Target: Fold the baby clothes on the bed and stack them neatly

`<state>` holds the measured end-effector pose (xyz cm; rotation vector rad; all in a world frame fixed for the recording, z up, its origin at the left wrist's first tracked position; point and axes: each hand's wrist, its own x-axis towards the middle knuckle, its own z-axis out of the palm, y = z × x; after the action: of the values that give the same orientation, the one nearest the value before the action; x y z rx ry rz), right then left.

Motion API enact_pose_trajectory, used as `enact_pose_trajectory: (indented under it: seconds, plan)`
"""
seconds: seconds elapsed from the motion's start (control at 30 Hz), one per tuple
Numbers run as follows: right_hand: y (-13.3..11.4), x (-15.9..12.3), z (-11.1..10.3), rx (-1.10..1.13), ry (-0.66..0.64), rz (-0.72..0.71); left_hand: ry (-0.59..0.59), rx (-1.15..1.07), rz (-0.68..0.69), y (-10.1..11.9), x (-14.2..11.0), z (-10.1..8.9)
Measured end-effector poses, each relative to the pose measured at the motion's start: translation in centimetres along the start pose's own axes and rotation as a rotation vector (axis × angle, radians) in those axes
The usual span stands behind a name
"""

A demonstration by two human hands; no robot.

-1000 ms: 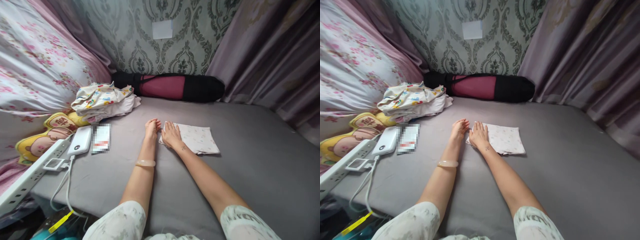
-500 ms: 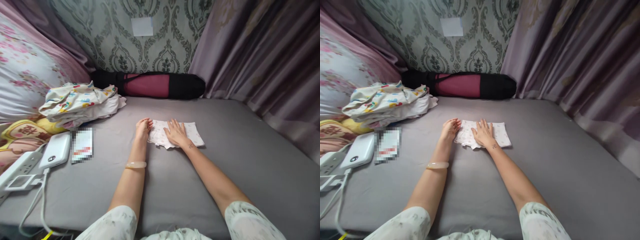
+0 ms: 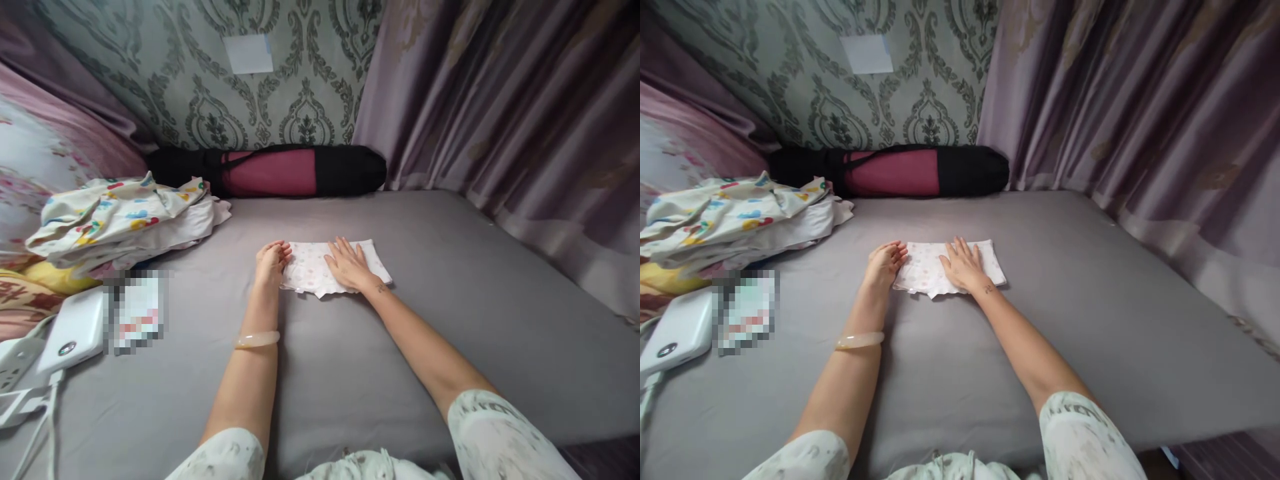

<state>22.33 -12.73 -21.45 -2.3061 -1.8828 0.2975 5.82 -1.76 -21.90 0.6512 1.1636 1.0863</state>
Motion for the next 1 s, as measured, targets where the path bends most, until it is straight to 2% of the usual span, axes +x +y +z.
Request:
enact_pose_trajectory:
  seconds: [0.17,0.37,0.53,0.77,1.0]
  plan:
    - [1.7,-1.1,-0.3,-0.053,0.009,0.061,-0.027,-0.022,0.011,-0.2,0.1,0.0]
    - [1.7,-1.0,0.5,-0.059,0.024,0.077,-0.025,-0.005,0.009,-0.2,-0.1,0.0]
    - [2.1,-1.0,0.1,-0.021,0.008,0.064,-0.022,0.014,0.014,0.0,-0.5,0.1]
    - [5.5,-1.7,-0.9,-0.051,0.080,0.116,-0.029,0.016,0.030,0.0,-0.4,0.1]
    - [6.7,-1.4,0.2,-0.073,0.010,0.155,-0.027,0.044,0.031,-0.2,-0.4,0.3]
